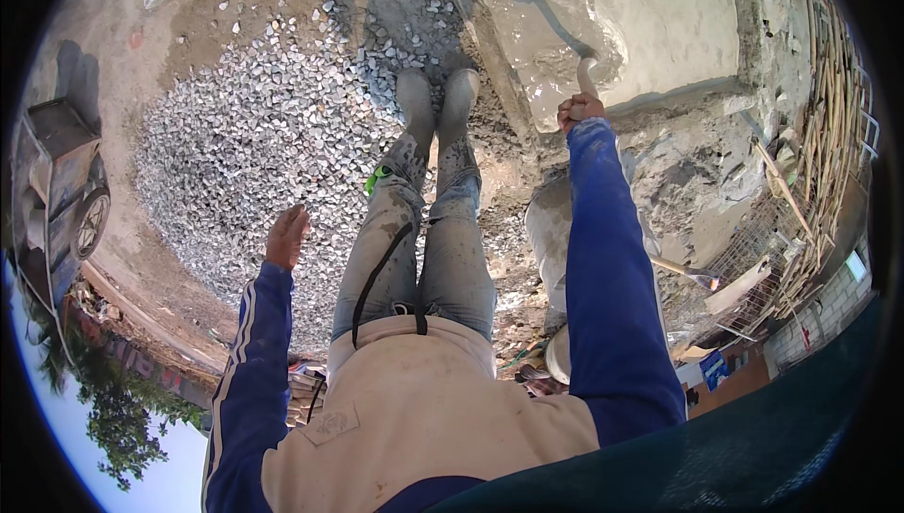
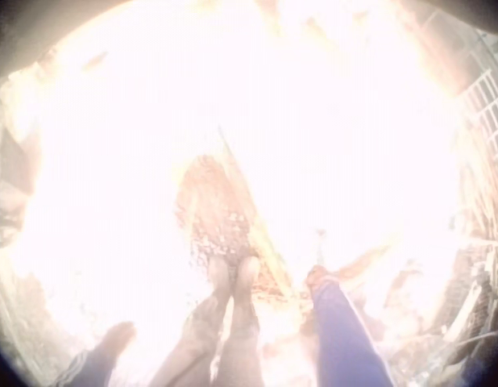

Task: The person moves a large concrete cylinder across a construction site, rotates it on its end, and later uses a piece of brick to scrape its surface before walking away and picking up a shovel.

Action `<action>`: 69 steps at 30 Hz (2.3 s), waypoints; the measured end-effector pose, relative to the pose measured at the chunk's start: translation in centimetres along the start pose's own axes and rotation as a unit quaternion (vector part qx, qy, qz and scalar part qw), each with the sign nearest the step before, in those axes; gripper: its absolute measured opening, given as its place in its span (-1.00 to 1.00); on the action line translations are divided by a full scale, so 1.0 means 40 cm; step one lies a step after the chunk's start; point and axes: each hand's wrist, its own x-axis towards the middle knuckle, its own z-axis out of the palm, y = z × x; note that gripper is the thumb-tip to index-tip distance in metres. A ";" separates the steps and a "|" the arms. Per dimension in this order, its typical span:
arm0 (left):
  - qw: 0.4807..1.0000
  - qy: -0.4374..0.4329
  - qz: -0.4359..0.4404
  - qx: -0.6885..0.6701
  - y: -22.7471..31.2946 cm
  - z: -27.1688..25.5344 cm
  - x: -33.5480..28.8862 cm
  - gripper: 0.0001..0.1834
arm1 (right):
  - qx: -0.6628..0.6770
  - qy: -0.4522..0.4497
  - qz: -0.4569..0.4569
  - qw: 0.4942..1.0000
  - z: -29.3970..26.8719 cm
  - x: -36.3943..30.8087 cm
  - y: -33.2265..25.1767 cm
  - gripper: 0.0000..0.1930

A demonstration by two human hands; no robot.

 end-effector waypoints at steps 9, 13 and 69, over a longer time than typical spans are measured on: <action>1.000 0.019 -0.003 -0.004 0.085 0.045 -0.024 -0.63 | -0.907 0.198 -0.037 0.368 -0.188 -0.009 -0.205 -0.66; 1.000 0.020 -0.002 0.012 0.078 0.024 -0.022 -0.62 | -0.881 0.105 0.045 0.458 -0.047 -0.127 -0.313 -0.75; 0.998 -0.046 0.044 -0.013 -0.052 0.046 -0.075 -0.60 | -0.773 0.194 -0.015 0.604 -0.249 -0.404 0.195 -0.61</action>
